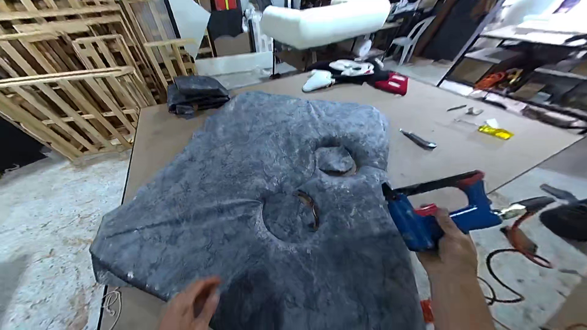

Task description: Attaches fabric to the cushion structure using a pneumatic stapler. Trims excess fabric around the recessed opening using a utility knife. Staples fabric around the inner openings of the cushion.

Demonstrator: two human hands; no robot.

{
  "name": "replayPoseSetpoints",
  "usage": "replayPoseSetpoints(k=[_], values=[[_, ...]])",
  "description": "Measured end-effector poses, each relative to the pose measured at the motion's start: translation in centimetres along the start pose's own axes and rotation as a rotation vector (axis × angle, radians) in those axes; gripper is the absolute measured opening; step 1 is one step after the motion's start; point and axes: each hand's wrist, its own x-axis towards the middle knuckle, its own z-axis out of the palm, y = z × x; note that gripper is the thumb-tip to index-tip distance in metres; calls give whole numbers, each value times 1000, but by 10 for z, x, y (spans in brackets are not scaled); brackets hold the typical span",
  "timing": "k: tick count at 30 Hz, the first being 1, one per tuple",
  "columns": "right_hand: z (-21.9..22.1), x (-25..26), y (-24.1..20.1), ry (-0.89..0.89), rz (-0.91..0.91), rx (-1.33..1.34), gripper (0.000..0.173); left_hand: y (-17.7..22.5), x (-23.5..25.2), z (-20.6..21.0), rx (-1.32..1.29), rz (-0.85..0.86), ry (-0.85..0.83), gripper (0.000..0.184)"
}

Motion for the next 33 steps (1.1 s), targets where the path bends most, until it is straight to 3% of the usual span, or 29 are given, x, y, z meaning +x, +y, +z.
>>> replayPoseSetpoints(k=[4,7,12,15,18,24,33], values=[[52,-48,30,-176,111,156,29,2,123,29,484,488,175,33],[89,-70,66,-309,89,124,52,-6,188,35,660,695,130,36],[108,-81,97,-467,-217,-259,46,-15,254,16,831,797,-214,57],[107,-87,103,-480,-315,-313,49,-16,295,2,912,988,-270,58],[112,-91,107,-524,-359,-292,43,-8,330,-11,955,1034,-396,57],[119,-97,116,-636,-447,-520,39,-2,370,-11,831,1159,-472,61],[163,-53,134,-814,-479,-549,34,0,392,-2,747,1210,-447,66]])
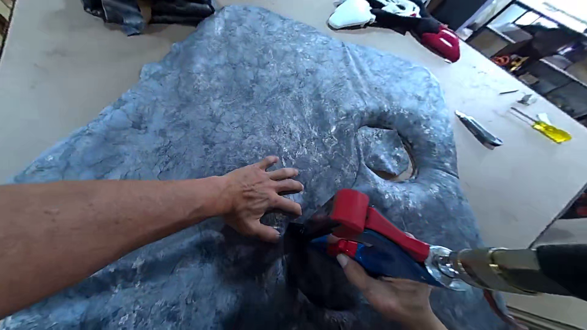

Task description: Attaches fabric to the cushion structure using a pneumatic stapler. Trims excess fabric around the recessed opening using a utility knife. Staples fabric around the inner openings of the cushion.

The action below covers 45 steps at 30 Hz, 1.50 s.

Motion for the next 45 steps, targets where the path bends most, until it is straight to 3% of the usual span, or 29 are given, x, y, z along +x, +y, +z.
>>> replayPoseSetpoints(k=[7,12,19,31,37,41,45], values=[[-1,11,3,-86,-10,17,23,-2,3,11,14,10,58,72],[-4,16,8,-116,-7,62,35,-2,5,13,4,12,76,73],[-7,21,7,-151,-33,88,34,-3,3,9,5,-2,50,73],[18,10,-9,44,-32,-14,35,-4,4,11,-4,-11,65,78],[16,12,-6,50,-23,56,32,-4,5,13,-11,-11,61,78],[11,8,-8,125,18,48,36,-4,5,10,-7,-60,38,91],[19,8,-11,149,4,-12,34,-5,5,11,-7,-54,52,92]])
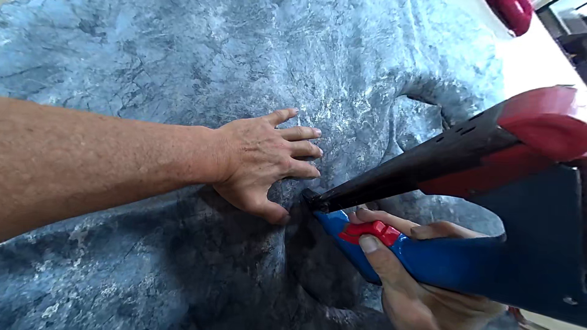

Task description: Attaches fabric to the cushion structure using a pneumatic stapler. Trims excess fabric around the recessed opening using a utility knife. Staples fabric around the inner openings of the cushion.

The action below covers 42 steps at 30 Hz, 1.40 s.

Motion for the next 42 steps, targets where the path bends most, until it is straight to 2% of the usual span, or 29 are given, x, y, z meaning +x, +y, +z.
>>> replayPoseSetpoints(k=[6,16,21,24,26,29,32,36,40,42], values=[[14,-4,-5,61,3,-68,31,1,0,-1,-5,1,-3,91],[15,-4,-4,24,-36,-50,26,0,0,2,-9,19,21,93],[-3,-4,-5,105,7,3,41,0,-3,3,19,41,88,97],[-16,0,-2,172,24,-77,42,-4,-8,7,1,143,178,76],[-20,2,4,194,16,-100,41,-4,-7,5,20,200,142,63],[-19,4,8,209,5,-80,39,-2,3,-2,74,204,48,64],[-21,4,10,198,-5,-65,39,-2,8,-3,65,146,15,69],[-16,9,12,214,46,-28,41,-6,7,1,70,86,31,87],[-21,20,14,248,85,99,43,-7,6,-1,64,49,51,82],[-36,31,8,322,108,173,43,0,-1,-8,100,-53,73,78]])
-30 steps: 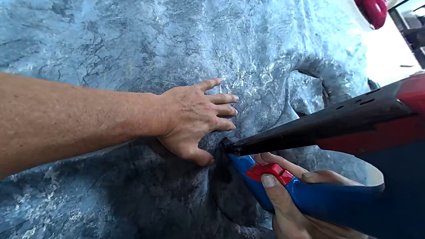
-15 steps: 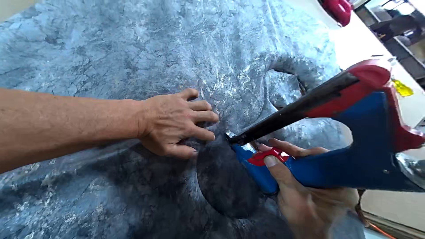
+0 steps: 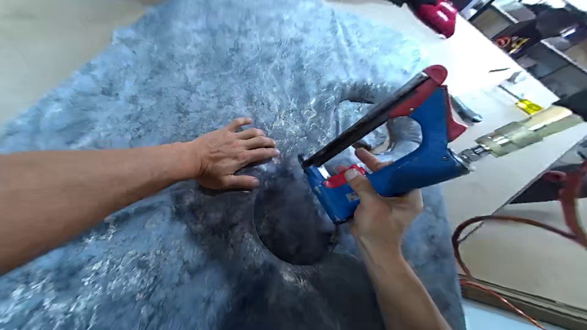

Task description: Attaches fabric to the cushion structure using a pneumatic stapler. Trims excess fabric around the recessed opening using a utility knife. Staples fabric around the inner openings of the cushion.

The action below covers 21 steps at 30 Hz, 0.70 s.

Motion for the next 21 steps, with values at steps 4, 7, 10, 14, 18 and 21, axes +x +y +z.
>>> replayPoseSetpoints(k=[4,7,10,14,18,21], values=[[-43,38,-37,286,98,96,26,76,-34,-20,34,-446,158,62],[-84,57,-50,458,245,133,32,165,-56,-1,-14,-678,209,56],[-116,69,-31,470,398,184,41,198,-60,12,-26,-850,152,60],[-126,75,17,476,546,176,48,197,-48,7,-4,-1024,84,61],[-141,89,27,332,744,2,59,197,-32,-1,-10,-1164,-18,66],[-163,91,12,54,919,-291,70,197,-32,-2,-52,-1232,-13,67]])
